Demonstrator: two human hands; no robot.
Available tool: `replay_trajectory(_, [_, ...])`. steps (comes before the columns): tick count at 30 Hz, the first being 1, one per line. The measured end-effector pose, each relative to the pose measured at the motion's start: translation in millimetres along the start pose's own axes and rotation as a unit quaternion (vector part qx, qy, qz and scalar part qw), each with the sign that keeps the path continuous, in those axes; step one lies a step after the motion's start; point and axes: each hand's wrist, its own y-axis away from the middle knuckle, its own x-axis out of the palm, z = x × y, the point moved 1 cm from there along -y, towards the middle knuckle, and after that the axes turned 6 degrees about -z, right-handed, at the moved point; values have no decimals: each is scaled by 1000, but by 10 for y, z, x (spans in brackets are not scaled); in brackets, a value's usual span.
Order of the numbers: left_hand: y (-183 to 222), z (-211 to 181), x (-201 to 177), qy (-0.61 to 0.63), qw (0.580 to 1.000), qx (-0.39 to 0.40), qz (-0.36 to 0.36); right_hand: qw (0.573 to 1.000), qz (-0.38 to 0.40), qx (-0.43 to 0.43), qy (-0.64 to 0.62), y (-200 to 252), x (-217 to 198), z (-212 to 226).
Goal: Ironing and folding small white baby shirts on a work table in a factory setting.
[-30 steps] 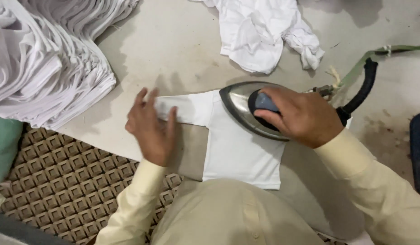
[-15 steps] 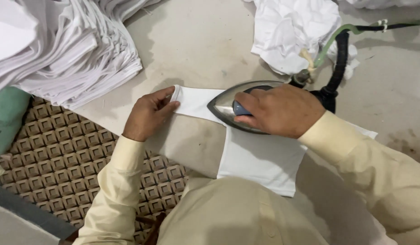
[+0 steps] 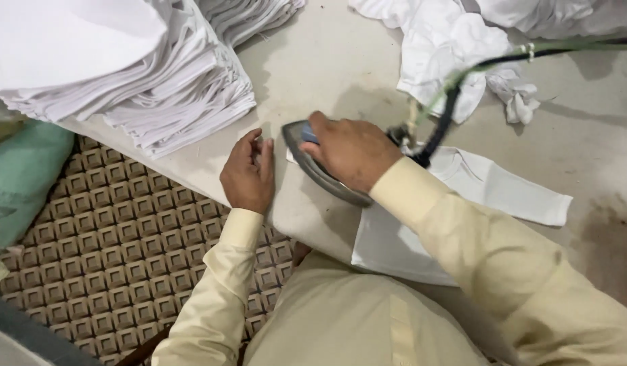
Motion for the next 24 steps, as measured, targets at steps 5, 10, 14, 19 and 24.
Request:
replay_trajectory(5, [-32, -144, 17, -79, 994, 48, 50, 993, 79, 82, -24, 1048, -116, 131])
replay_trajectory(10, [-12, -96, 95, -156, 980, 117, 30, 939, -52, 340, -4, 1435, 23, 12])
replay_trajectory(14, [-11, -71, 84, -152, 979, 130, 42, 931, -102, 340, 86, 921, 226, -490])
replay_trajectory(19, [-3, -40, 108, -118, 983, 136, 38, 933, -153, 327, 12, 452, 31, -622])
replay_trajectory(24, [9, 15, 102, -116, 980, 157, 27, 951, -101, 293, 25, 755, 37, -132])
